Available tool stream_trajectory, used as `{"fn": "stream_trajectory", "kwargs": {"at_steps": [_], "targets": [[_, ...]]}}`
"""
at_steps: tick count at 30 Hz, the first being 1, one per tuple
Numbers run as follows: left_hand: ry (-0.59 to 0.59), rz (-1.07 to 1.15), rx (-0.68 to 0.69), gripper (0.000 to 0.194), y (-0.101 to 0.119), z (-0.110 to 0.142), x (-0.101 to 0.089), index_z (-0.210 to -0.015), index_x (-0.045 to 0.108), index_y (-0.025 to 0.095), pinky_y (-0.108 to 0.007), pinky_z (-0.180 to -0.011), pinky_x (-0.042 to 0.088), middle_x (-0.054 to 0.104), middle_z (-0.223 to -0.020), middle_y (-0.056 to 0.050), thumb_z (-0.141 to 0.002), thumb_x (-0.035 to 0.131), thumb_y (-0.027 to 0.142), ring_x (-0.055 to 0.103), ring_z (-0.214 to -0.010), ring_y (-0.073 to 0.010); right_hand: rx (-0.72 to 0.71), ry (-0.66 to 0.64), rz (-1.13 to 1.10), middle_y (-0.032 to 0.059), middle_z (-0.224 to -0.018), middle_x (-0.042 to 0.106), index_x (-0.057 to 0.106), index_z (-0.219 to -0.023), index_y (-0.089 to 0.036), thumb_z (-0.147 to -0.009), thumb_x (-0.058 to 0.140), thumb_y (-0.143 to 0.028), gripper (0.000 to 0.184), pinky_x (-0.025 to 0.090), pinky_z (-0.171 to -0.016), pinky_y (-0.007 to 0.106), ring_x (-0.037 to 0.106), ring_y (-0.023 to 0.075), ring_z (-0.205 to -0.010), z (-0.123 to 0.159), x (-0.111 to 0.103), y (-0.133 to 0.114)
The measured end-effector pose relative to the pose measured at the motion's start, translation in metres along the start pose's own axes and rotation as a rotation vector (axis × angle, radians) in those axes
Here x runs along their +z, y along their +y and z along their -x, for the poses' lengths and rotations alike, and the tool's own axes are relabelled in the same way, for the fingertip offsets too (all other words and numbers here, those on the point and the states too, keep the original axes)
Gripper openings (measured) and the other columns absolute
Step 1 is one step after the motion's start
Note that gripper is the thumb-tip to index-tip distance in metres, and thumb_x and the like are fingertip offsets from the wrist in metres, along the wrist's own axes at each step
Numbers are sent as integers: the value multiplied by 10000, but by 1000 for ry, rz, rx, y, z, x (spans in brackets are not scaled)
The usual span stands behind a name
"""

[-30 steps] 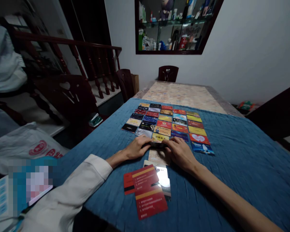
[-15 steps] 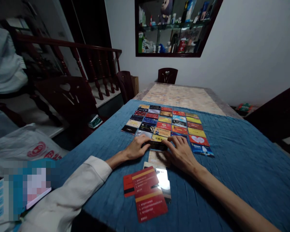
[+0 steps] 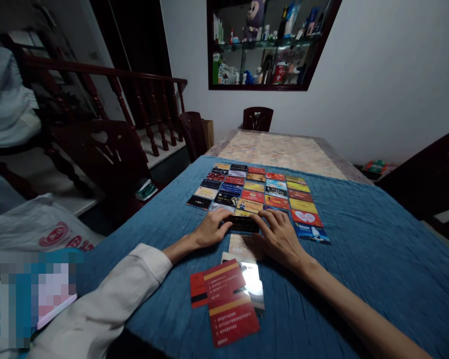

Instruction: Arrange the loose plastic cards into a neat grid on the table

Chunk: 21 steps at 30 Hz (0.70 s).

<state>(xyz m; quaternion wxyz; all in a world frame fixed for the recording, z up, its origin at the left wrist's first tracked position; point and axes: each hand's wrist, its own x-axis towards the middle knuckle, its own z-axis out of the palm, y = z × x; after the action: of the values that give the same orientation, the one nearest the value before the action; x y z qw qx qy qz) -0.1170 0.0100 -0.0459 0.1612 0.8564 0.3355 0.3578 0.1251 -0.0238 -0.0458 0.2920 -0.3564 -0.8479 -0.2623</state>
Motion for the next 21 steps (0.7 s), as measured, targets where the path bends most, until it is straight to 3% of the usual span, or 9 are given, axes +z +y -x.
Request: {"fn": "stream_trajectory", "kwargs": {"at_steps": [6,21], "targets": [[8,-93,66,403,1,2,0,-1282,551,162,-408,-945,527,666,-1158,-106,-881,558,125,617,-1052,-220,12,-37,-7,151,-1146,622,555,-1327,-156,-883,523,-166,445,412,-884,437,479,290,-1071,1,0,1],[-90,-439,175,537,22,2,-10,-1329,475,83,-460,-958,451,550,-1245,-186,-839,649,212,520,-1137,-316,49,-46,-45,157,-1137,604,527,-1339,-154,-895,558,-242,454,437,-824,421,489,297,-1038,2,-2,3]]}}
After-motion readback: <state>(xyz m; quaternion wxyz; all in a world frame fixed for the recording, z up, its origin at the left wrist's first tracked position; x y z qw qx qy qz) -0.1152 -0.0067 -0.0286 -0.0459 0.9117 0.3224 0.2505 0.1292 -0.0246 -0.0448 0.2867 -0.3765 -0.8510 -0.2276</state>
